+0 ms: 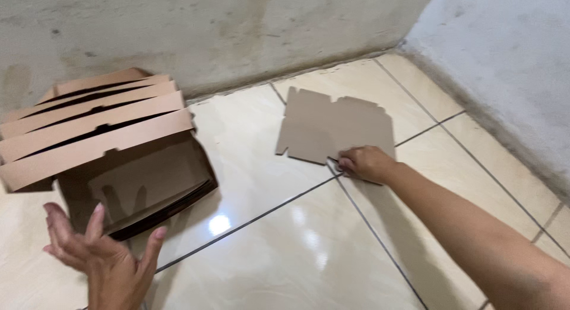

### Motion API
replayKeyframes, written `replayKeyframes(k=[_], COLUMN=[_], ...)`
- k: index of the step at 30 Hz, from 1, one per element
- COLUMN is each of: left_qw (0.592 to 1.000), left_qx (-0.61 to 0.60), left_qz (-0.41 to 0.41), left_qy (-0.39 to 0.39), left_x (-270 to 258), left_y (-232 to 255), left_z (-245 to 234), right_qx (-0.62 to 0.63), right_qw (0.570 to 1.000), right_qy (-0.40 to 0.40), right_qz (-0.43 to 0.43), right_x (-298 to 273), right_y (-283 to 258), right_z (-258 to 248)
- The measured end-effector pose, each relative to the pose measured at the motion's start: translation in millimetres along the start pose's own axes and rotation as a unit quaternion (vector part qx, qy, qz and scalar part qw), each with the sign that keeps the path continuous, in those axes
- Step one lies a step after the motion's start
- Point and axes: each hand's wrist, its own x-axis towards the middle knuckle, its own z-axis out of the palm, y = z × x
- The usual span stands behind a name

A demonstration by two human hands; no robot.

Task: The person assembles flat cardboard pieces into small rectangular boxes by folding the sides and tucking the tabs into slots. The person repeats this process for multiple boxes, stacking the finished ones on the floor.

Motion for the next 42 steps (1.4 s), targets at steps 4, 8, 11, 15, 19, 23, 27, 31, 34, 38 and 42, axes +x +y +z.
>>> replayKeyframes(k=[4,8,11,15,19,23,27,31,34,38,42], left_qw=[1.0,0.967,0.964,0.762,0.771,0.832,0.827,0.781,0.769,0.739,0.714], left_qx=[0.02,-0.228,-0.228,-0.452,-0.399,-0.343,-0.291,-0.419,-0.383,-0.378,-0.388], left_qz=[0.021,0.079,-0.052,-0.279,-0.337,-0.344,-0.418,-0.436,-0.427,-0.431,-0.445], left_qy=[0.012,0.08,-0.124,-0.371,-0.365,-0.266,-0.237,-0.154,-0.283,-0.353,-0.378], left_x=[6,-3,-35,-69,-86,-89,-84,-70,-63,-52,-32], left_y=[11,34,66,121,172,200,213,204,187,179,177], left_z=[-6,2,17,49,63,64,77,87,84,74,58], right_qx=[-0.122,-0.118,0.012,0.269,0.292,-0.007,-0.159,-0.126,-0.131,-0.153,-0.179], right_qw=[0.992,0.992,0.991,0.959,0.943,0.974,0.96,0.954,0.95,0.94,0.94], right_qy=[0.012,-0.008,0.057,-0.001,0.007,0.0,-0.1,-0.168,-0.206,-0.227,-0.053], right_qz=[0.018,-0.05,-0.123,-0.091,-0.16,-0.226,-0.21,-0.215,-0.197,-0.202,-0.287], right_x=[-3,-41,-63,-79,-90,-108,-122,-145,-165,-187,-200], right_y=[-23,-86,-136,-172,-172,-122,-71,-63,-75,-97,-103], right_z=[6,2,-9,-21,-17,-1,14,15,10,22,53])
